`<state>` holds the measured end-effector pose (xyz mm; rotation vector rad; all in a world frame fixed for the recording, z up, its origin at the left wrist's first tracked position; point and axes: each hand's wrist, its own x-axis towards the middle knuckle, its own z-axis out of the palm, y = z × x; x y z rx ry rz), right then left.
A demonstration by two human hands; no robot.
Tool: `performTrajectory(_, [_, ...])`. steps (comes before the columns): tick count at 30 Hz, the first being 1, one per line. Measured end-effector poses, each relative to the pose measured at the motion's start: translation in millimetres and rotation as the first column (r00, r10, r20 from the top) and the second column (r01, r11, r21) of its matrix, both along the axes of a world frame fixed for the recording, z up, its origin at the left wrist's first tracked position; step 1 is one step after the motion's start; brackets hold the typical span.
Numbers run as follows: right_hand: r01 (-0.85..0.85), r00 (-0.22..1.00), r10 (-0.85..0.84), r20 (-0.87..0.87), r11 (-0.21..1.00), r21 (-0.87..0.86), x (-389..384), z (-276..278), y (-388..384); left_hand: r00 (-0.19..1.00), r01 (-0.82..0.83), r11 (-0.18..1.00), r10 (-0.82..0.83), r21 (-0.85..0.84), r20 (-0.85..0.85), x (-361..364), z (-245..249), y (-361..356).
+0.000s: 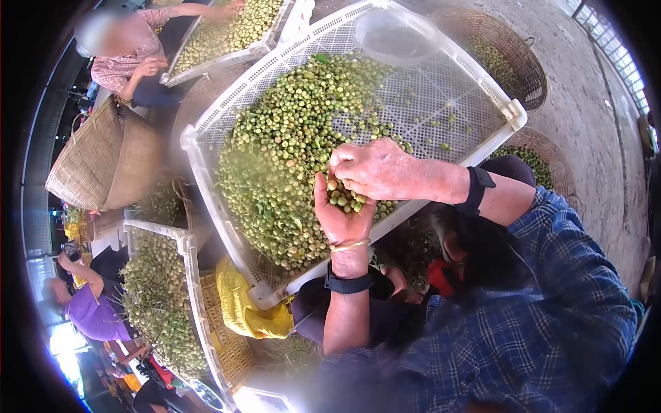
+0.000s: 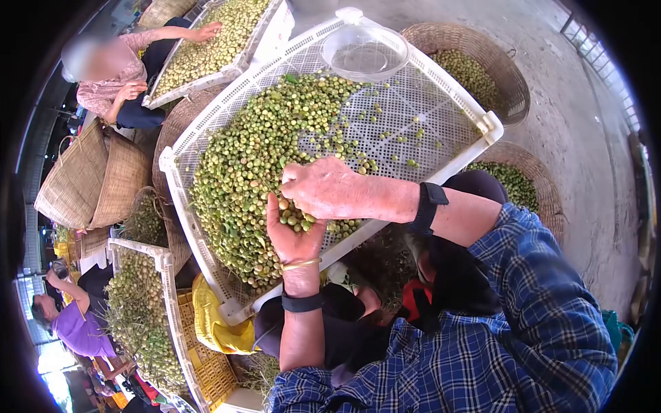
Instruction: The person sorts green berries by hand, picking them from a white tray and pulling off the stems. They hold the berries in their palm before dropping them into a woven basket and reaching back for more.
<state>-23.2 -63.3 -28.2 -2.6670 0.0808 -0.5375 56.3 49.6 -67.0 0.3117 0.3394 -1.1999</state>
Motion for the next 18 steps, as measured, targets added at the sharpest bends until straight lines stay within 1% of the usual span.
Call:
performTrajectory(1, [-0.01, 0.998, 0.004, 0.063, 0.996, 0.09, 0.3, -2.6, -1.8, 1.0, -0.008, 1.0, 0.008, 0.02, -0.01, -0.7, 0.5, -0.5])
performTrajectory(3, [-0.044, 0.982, -0.007, 0.188, 0.963, 0.265, 1.0, -1.1, -7.3, 0.999, -0.018, 0.993, 0.012, 0.12, 0.053, -4.0, 10.8, -2.6])
performTrajectory(4, [-0.062, 0.992, -0.018, 0.122, 0.786, 0.615, 1.3, 4.2, -12.2, 0.996, -0.025, 0.985, 0.011, 0.169, 0.083, -5.9, 15.4, -3.9])
performTrajectory(5, [-0.048, 0.998, -0.002, 0.056, 0.491, 0.87, 0.4, 11.7, -19.4, 0.995, -0.009, 0.997, 0.002, 0.07, 0.103, -6.7, 13.7, -4.6])
performTrajectory(6, [-0.004, 0.999, 0.037, 0.0, 0.124, 0.992, 0.8, 18.7, -23.7, 0.992, 0.008, 1.0, -0.004, -0.031, 0.122, -7.6, 13.2, -6.0])
performTrajectory(7, [-0.057, 0.998, 0.023, 0.061, -0.128, 0.99, 2.6, 17.6, -25.1, 0.99, 0.027, 0.991, -0.008, -0.131, 0.144, -8.7, 14.4, -7.4])
performTrajectory(9, [-0.044, 0.996, 0.064, 0.055, -0.16, 0.986, 4.5, 19.3, -26.1, 0.987, 0.025, 0.997, -0.014, -0.068, 0.163, -10.5, 15.8, -6.9])
performTrajectory(10, [0.043, 0.993, 0.103, -0.059, 0.154, 0.987, 6.0, 20.3, -24.1, 0.987, 0.02, 1.0, -0.016, -0.02, 0.159, -9.8, 14.0, -5.9])
performTrajectory(11, [0.114, 0.978, 0.104, -0.179, 0.453, 0.884, 7.2, 20.9, -20.6, 0.988, 0.015, 0.999, -0.019, 0.03, 0.155, -9.4, 12.9, -5.1])
performTrajectory(12, [-0.088, 0.996, 0.085, 0.04, 0.688, 0.72, 12.5, 13.4, -12.4, 0.989, 0.003, 0.986, -0.028, 0.169, 0.142, -9.7, 14.2, -5.2])
performTrajectory(13, [-0.006, 0.999, 0.025, -0.03, 0.869, 0.494, 7.5, 8.1, -8.4, 0.987, 0.008, 0.983, -0.037, 0.185, 0.153, -9.7, 11.8, -5.0])
performTrajectory(14, [0.045, 0.995, -0.01, -0.101, 0.935, 0.351, 5.2, 3.4, -4.2, 0.985, 0.013, 0.979, -0.047, 0.201, 0.164, -9.6, 7.7, -4.9])
performTrajectory(15, [0.088, 0.985, -0.055, -0.165, 0.977, 0.196, 4.3, 3.2, -1.8, 0.983, 0.019, 0.976, -0.058, 0.216, 0.175, -9.6, 4.8, -5.4])
performTrajectory(16, [0.091, 0.98, -0.055, -0.191, 0.978, 0.186, 4.0, 3.1, -1.3, 0.989, 0.016, 0.973, -0.05, 0.232, 0.139, -10.1, 3.1, -5.6])
performTrajectory(18, [0.097, 0.969, -0.055, -0.241, 0.982, 0.165, 4.8, 3.1, -3.5, 0.986, 0.059, 0.981, -0.087, 0.187, 0.143, -12.2, 5.7, -5.7])
